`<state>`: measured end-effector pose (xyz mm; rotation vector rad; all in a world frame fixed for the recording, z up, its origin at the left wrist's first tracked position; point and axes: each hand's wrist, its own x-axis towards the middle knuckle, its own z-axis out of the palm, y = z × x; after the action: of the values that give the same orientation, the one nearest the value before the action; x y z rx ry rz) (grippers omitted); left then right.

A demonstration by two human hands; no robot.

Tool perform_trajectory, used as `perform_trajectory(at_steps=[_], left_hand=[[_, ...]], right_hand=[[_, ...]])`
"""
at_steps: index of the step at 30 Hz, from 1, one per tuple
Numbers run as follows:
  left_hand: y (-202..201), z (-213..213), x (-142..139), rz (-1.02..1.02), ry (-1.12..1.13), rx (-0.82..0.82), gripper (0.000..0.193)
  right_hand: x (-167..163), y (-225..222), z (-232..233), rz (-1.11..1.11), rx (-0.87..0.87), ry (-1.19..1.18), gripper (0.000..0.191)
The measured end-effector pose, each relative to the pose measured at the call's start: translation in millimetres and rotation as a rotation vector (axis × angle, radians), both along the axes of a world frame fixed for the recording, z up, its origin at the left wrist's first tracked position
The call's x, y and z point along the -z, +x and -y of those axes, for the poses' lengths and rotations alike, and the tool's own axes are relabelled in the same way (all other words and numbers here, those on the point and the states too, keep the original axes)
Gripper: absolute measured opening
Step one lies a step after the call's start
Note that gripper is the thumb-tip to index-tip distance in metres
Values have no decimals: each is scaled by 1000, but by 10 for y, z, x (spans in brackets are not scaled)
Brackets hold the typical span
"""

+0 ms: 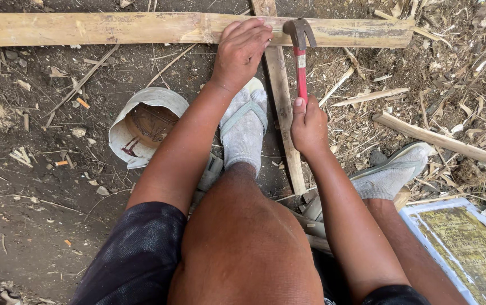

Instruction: The person assembles a wooden frame by positioning planks and securing them with nails. They use a hammer to drive nails into the wood, repeatedly picking up nails from a container and hammering them into place.

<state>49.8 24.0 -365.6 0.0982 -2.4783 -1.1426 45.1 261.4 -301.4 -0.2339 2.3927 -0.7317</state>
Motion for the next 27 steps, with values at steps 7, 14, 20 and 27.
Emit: perform_trajectory(at_steps=[7, 14, 20, 27], left_hand=[[2, -2, 54, -41, -140, 11, 13], [26, 19, 62, -30, -146, 17, 12], [22, 34, 52, -30, -145, 22, 12], [14, 42, 16, -30, -78, 16, 17]], right_hand=[[-172, 163, -28, -86, -12, -95, 46], [-307, 382, -12, -317, -108, -413, 63], [-227, 401, -110, -228, 11, -441, 61], [-94, 344, -135, -183, -95, -205, 55]])
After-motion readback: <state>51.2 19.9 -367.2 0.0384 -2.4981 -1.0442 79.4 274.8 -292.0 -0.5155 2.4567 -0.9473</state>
